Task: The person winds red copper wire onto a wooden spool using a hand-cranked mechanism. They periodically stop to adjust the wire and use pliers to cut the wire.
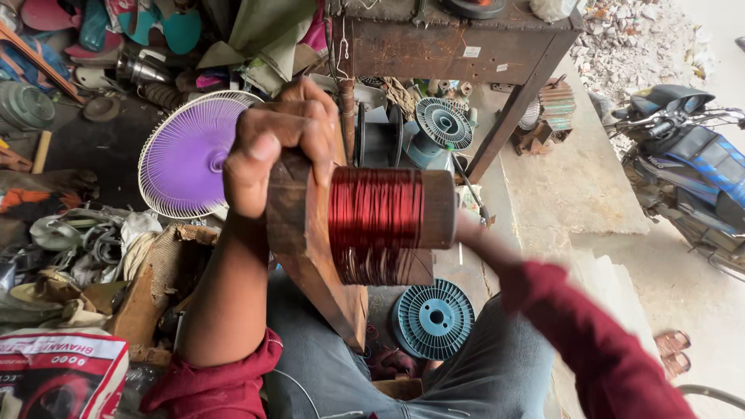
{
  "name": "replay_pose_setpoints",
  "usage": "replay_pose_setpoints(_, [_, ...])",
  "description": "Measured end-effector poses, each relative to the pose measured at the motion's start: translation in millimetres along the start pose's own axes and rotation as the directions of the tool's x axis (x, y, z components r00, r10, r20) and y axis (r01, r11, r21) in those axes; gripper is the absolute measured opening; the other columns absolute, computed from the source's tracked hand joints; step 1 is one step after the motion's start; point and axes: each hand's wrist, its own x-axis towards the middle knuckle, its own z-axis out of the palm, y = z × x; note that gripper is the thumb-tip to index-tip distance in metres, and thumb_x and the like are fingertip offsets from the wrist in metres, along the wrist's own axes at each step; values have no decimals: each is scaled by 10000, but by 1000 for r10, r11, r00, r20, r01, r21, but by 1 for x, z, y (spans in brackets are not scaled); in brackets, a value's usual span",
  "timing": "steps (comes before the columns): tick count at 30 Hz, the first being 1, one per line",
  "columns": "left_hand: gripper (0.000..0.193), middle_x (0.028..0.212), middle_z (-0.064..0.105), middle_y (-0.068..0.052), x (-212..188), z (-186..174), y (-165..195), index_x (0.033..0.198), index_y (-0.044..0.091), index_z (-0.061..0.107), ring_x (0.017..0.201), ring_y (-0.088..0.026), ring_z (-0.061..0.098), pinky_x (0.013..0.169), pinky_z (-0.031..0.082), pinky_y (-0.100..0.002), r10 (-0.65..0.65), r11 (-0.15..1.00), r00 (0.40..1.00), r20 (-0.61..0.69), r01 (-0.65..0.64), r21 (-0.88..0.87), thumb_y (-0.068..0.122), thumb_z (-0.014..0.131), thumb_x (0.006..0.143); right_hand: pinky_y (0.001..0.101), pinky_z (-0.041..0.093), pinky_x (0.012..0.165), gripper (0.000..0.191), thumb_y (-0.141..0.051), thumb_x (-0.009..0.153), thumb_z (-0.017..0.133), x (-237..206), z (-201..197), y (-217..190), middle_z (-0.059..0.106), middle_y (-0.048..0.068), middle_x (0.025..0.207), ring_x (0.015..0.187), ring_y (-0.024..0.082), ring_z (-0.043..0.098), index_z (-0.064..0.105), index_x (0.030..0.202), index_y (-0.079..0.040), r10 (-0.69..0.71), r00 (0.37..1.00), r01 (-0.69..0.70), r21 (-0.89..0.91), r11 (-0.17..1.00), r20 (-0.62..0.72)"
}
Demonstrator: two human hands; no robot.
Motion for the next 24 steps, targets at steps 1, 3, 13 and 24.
replay_pose_setpoints(1, [677, 632, 568, -89, 1, -4, -6, 677, 8, 582, 695, -197, 500, 907, 381, -336, 29, 1000, 999, -17, -29, 9, 527, 343, 1040, 406, 549, 855, 233, -223, 960, 596, -22, 28, -36, 733, 99, 1092, 1027, 264, 692, 736, 1113, -118, 497, 852, -523, 275, 806, 163])
replay_pose_setpoints(3, [683, 619, 562, -82, 3, -14, -20, 668, 9, 574, 690, -195, 485, 937, 386, -342, 63, 998, 997, -36, -63, 18, 509, 303, 1046, 447, 573, 734, 235, -232, 995, 638, -69, 39, -92, 692, 207, 1014, 845, 316, 702, 702, 1055, -15, 538, 585, -605, -116, 788, 607])
replay_pose_setpoints(13, [671, 649, 577, -104, 21, -30, -65, 675, 3, 575, 728, -198, 501, 955, 395, -332, 87, 996, 994, -60, -87, -1, 427, 252, 1082, 412, 526, 665, 167, -60, 898, 686, -39, -170, -233, 692, 128, 946, 806, 264, 713, 638, 1040, 16, -100, 989, 40, 453, 890, 110])
replay_pose_setpoints(24, [705, 635, 578, -93, 11, 1, -33, 688, -20, 587, 669, -185, 501, 980, 375, -329, 12, 999, 1000, 24, -11, -42, 559, 391, 1039, 275, 472, 510, 126, -285, 1060, 722, 103, -224, 1, 670, 16, 856, 667, 144, 635, 792, 1086, -184, -107, 972, -34, -579, 815, -209])
